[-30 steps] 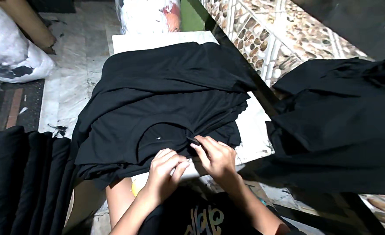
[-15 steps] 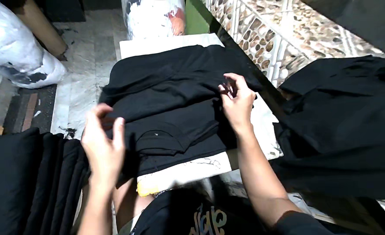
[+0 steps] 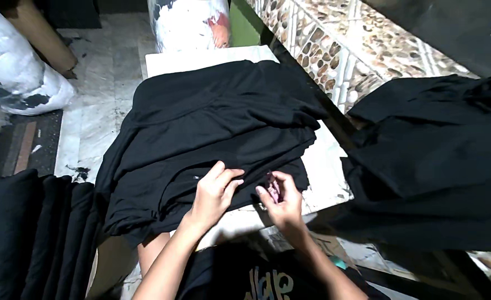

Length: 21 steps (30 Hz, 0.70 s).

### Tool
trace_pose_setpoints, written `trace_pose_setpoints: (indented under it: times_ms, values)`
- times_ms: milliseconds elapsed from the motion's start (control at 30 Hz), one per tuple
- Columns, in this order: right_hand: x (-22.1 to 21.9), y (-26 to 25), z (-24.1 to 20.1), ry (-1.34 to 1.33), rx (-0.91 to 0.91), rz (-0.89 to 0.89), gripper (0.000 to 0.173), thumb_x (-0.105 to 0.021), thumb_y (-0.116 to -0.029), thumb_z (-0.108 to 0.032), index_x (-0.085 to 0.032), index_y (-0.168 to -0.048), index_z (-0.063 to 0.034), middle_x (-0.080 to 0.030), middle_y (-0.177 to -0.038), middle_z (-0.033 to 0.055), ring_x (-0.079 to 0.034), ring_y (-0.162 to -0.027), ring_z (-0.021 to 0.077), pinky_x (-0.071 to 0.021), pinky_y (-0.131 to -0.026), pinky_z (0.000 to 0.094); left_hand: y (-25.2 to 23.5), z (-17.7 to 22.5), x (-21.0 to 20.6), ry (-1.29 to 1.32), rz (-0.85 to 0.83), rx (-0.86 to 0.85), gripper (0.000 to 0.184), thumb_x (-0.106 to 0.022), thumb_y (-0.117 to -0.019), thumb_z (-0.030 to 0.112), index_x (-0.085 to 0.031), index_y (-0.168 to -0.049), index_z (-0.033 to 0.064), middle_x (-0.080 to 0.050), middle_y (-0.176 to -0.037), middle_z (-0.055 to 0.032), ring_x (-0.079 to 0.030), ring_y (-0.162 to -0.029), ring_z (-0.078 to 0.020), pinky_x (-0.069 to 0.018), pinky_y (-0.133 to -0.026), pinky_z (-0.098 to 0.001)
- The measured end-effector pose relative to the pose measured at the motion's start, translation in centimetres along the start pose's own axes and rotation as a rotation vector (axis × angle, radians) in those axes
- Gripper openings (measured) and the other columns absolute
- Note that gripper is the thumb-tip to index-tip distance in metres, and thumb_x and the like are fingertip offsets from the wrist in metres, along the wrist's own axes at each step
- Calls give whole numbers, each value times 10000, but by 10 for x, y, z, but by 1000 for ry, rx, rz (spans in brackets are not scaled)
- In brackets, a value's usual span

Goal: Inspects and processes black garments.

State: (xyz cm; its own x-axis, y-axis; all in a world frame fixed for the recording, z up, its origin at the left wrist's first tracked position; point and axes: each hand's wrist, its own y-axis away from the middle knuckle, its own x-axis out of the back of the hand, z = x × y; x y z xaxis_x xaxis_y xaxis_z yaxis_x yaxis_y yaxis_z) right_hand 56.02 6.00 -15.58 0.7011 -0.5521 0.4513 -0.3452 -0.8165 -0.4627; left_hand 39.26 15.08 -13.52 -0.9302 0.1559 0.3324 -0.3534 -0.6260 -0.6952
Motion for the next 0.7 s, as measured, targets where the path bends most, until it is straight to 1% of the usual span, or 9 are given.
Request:
trace_pose_setpoints:
  times_ms: [67,133,267,367,433,500,567,633,700]
  values:
    - [-8,7,-4,-16,81,-11,336,-659,-946,-196,-598,-1098,97,-630,-856,79,-555,-732,-42,-465,-699,83,2,-1,5,157,16,71,196,-664,-958,127,-714,-860,-36,-638,-773,-51,-559,-751,-5,-454,-723,-121]
    - [-15,12,-8,22,166,-14,293,-651,-956,-191,-601,-1051,82,-632,-820,92,-571,-722,-15,-468,-710,84,6,4,13,279,-33,140,279,-609,-1009,215,-643,-847,-10,-583,-809,-2,-535,-804,42,-447,-752,-104]
    - [-26,16,-13,171,260,-18,292,-634,-965,-231,-633,-1014,57,-638,-724,99,-600,-639,102,-500,-648,194,14,5,17,362,-77,192,325,-612,-1012,288,-628,-830,18,-555,-836,22,-521,-849,51,-437,-782,-102]
    - [-30,9,-18,233,345,-36,258,-549,-990,-198,-645,-996,42,-676,-763,122,-634,-658,155,-508,-640,248,14,6,15,343,-100,177,333,-624,-1003,296,-638,-823,16,-577,-850,-11,-541,-888,18,-439,-830,-129]
    - [-28,2,-23,223,328,-49,282,-531,-1005,-183,-681,-1001,57,-712,-797,139,-673,-682,167,-534,-655,261,15,6,15,351,-95,179,344,-614,-1008,301,-632,-812,19,-583,-854,-11,-549,-890,24,-449,-834,-131]
    - [-23,-4,-22,207,287,-37,296,-539,-1017,-182,-688,-1018,74,-721,-809,144,-681,-689,147,-546,-667,239,14,6,16,347,-93,177,390,-594,-1017,346,-576,-776,40,-544,-840,4,-521,-869,35,-430,-807,-119]
    - [-17,-7,-16,204,247,-14,307,-561,-1013,-195,-660,-1042,94,-681,-771,138,-641,-660,122,-530,-656,214,12,8,14,231,-81,146,350,-681,-957,348,-590,-808,45,-612,-876,-40,-562,-917,-12,-436,-855,-138]
    - [-12,-7,-11,192,197,-13,329,-563,-1021,-210,-621,-1084,107,-639,-772,122,-596,-663,83,-507,-662,179,9,9,4,-36,-41,37,217,-739,-879,211,-700,-943,8,-708,-971,-153,-653,-929,-165,-494,-887,-217]
    - [-9,-5,-10,181,178,-13,320,-559,-1023,-201,-603,-1091,109,-618,-776,110,-570,-667,56,-486,-664,150,6,2,-9,-249,26,-62,145,-695,-871,82,-748,-975,-5,-657,-948,-191,-644,-824,-214,-525,-795,-220]
